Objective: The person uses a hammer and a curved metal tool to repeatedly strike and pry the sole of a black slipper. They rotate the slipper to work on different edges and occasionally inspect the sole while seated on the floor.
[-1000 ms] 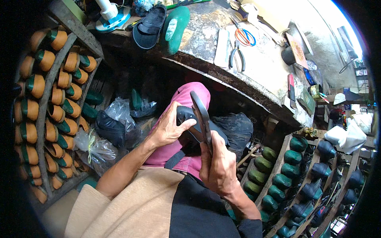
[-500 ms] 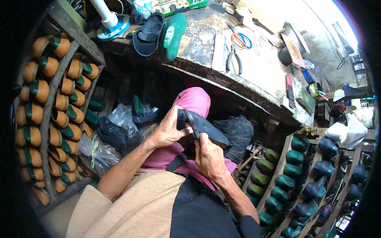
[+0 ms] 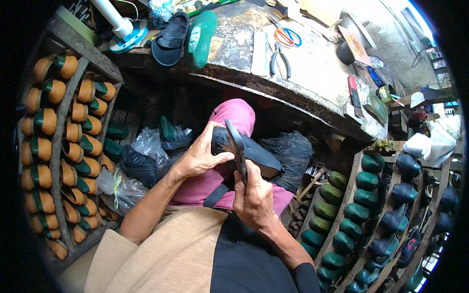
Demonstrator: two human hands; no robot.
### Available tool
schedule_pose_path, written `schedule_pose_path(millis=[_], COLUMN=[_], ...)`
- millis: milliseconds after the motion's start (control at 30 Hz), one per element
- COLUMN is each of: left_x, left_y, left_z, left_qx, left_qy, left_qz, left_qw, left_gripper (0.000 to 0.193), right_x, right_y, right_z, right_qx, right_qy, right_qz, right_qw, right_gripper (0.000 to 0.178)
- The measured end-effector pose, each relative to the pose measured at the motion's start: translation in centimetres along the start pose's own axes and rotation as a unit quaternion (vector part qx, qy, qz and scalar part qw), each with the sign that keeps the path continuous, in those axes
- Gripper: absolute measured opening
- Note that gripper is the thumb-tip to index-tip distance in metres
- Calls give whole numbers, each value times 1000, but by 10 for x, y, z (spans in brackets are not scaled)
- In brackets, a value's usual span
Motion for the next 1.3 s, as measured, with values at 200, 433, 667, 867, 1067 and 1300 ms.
schedule_pose_path(millis=[200, 433, 667, 867, 1067, 1300], left_x=[-3, -7, -10, -28, -34, -16], left_y=[0, 3, 3, -8, 1, -5], left_z=[-4, -2, -16, -27, -15, 5], left_qx=[2, -11, -154, -157, -119, -30], left_qy=[-16, -15, 1, -45, -48, -21], left_qz=[-1, 49, 143, 185, 142, -213], left_qw=[1000, 999, 978, 969, 981, 976], left_gripper=[73, 75, 83, 82, 68, 57], right_x=[-19, -25, -33, -36, -23, -75], right_y=[-17, -25, 7, 15, 24, 33], right_z=[-15, -17, -78, -123, -138, -213], right_qx=[62, 97, 68, -1, -56, -125], right_qy=[-60, -98, -150, -227, -189, -421], right_qz=[-2, -44, -95, -12, -13, 99], right_qw=[996, 989, 982, 974, 980, 893], right_gripper=[27, 25, 38, 34, 41, 32])
Point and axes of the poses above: each hand's wrist, its own z-axis towards the middle knuckle, its own y-axis out of the back of the hand, x = y × z, the point moved 8 cm from there along z, towards the middle knuckle, and after that the axes turned 14 degrees about y, right-handed, at the moved point
